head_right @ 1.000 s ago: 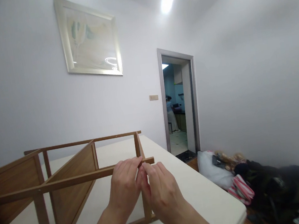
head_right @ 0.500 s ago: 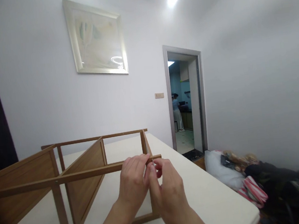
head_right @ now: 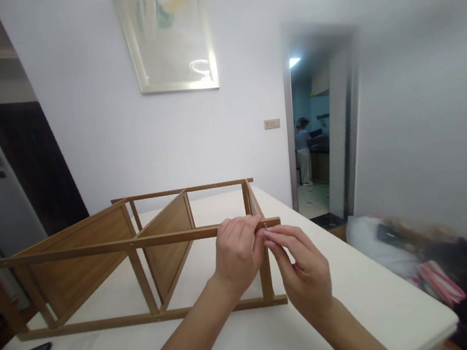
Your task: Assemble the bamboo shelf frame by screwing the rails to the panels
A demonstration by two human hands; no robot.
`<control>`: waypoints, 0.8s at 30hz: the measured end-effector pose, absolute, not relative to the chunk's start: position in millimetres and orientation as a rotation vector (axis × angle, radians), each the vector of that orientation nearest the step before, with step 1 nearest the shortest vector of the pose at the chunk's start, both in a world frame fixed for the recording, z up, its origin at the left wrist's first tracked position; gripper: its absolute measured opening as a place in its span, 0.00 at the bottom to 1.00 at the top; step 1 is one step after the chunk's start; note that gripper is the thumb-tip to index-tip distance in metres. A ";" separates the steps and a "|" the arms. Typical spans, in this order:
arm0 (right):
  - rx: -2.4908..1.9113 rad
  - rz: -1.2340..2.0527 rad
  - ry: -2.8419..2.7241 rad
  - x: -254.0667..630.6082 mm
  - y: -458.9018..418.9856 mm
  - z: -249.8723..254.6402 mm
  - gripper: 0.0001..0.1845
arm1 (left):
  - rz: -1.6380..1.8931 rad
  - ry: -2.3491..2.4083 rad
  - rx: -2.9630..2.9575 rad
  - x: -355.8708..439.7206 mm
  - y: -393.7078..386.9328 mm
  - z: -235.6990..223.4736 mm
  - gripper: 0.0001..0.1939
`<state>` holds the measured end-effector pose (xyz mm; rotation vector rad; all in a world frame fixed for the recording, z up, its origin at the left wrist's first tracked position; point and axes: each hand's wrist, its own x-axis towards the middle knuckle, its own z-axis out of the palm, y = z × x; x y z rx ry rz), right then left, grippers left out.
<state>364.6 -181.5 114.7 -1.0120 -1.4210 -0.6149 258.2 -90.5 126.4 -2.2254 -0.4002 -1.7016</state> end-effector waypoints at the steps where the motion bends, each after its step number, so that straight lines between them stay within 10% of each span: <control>1: -1.009 -0.609 -1.417 365.2 -181.3 114.7 0.10 | -1.700 -0.390 -2.221 258.2 -90.0 125.9 0.07; 24: -1.222 -0.551 -1.628 408.0 -182.8 60.6 0.06 | -1.575 -0.257 -2.372 274.9 -55.8 118.7 0.20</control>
